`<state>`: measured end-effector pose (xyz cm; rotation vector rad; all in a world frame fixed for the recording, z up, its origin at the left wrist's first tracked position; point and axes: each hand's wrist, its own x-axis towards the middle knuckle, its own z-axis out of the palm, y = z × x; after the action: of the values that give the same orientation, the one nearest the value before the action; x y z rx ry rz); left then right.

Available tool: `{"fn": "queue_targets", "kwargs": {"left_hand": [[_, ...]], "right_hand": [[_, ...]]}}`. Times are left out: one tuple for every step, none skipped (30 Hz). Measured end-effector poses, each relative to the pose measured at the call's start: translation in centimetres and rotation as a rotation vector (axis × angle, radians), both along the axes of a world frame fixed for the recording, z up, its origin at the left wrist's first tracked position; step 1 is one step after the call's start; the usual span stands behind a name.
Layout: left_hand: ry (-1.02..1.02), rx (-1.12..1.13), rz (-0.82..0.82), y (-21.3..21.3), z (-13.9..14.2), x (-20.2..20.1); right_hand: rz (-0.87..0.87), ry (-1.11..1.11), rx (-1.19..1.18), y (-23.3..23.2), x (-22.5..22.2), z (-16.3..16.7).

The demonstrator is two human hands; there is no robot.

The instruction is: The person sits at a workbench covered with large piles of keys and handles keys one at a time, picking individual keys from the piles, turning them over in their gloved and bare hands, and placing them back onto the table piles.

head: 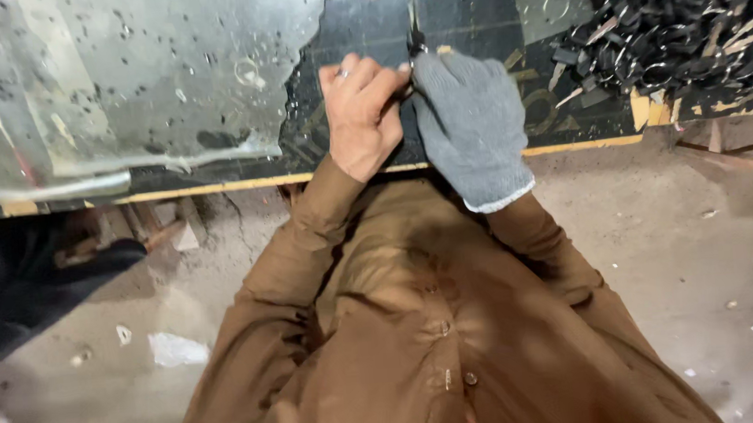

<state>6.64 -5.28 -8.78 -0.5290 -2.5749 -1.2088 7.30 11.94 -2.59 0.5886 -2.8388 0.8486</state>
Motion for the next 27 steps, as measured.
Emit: {"fn": "queue_targets", "kwargs": {"left_hand": [[0.006,-0.024,0.020,0.0,0.0,0.0],[0.028,-0.045,0.038,0.1,0.1,0.1],[0.065,-0.068,0.052,0.2,0.1,0.1],[0.019,0.020,0.088,0.4,0.2,0.1],[-0.038,0.106,0.123,0.6,0.2,0.3],[-0.087,0.196,0.158,0.8,0.3,0.3],[-0.033,0.155,0.167,0.9,0.4,0.3],[0.012,0.112,0.176,0.9,0.4,0.2],[0.051,0.070,0.182,0.9,0.4,0.1],[0.020,0.057,0.147,0.8,0.4,0.0],[-0.004,0.045,0.110,0.5,0.4,-0.2],[-0.030,0.032,0.073,0.1,0.4,-0.4],[-0.032,0.048,0.027,-0.2,0.3,-0.5],[-0.032,0.064,-0.015,-0.5,0.1,-0.8],[-0.034,0.079,-0.056,-0.8,0.0,-1.0],[-0.039,0.078,-0.068,-1.0,-0.1,-1.1],[-0.035,0.078,-0.084,-1.1,-0.3,-1.3],[-0.014,0.079,-0.104,-1.2,-0.5,-1.6],[-0.005,0.084,-0.103,-1.2,-0.6,-1.7],[-0.010,0.088,-0.098,-1.1,-0.7,-1.8],[-0.019,0.088,-0.088,-1.1,-0.8,-1.7],[-0.014,0.085,-0.078,-1.0,-0.9,-1.6],[-0.004,0.082,-0.069,-0.9,-1.0,-1.5],[0.005,0.078,-0.060,-0.8,-1.0,-1.3],[0.021,0.067,-0.024,-0.6,-1.1,-1.0],[0.036,0.060,0.013,-0.4,-1.2,-0.7],[0.046,0.055,0.057,-0.3,-1.3,-0.3]], "right_hand": [[0.000,-0.039,0.071,-0.1,0.0,0.1],[0.001,-0.043,0.043,-0.2,0.0,0.2],[-0.003,-0.032,0.015,-0.2,0.0,0.2],[-0.009,-0.031,-0.018,-0.2,0.0,0.2],[-0.024,0.006,-0.089,-0.3,0.0,0.2],[-0.038,0.050,-0.156,-0.2,0.0,0.2],[-0.047,0.101,-0.223,-0.2,0.1,0.2],[-0.069,0.091,-0.223,-0.1,0.1,0.3],[-0.093,0.074,-0.222,-0.1,0.1,0.3],[-0.118,0.063,-0.220,0.0,0.1,0.4],[-0.088,0.023,-0.191,0.1,0.1,0.5],[-0.058,-0.019,-0.164,0.1,0.1,0.5],[-0.026,-0.067,-0.137,0.1,0.1,0.5],[-0.008,-0.047,-0.048,0.0,0.0,0.5],[0.012,-0.029,0.038,-0.2,-0.1,0.4],[0.030,-0.016,0.124,-0.6,-0.1,0.3],[0.018,-0.002,0.148,-0.9,-0.2,0.2],[0.001,0.030,0.174,-1.2,-0.4,0.0],[-0.018,0.060,0.202,-1.5,-0.6,-0.1],[-0.025,0.082,0.246,-1.8,-0.7,-0.3],[-0.029,0.100,0.287,-2.1,-0.9,-0.4],[-0.035,0.124,0.328,-2.2,-1.1,-0.4],[-0.018,0.119,0.322,-2.2,-1.2,-0.4],[-0.002,0.114,0.316,-2.0,-1.1,-0.3],[0.011,0.113,0.313,-1.7,-1.0,-0.1],[0.023,0.082,0.182,-1.1,-0.7,0.2],[0.042,0.047,0.051,-0.3,-0.2,0.6]]}}
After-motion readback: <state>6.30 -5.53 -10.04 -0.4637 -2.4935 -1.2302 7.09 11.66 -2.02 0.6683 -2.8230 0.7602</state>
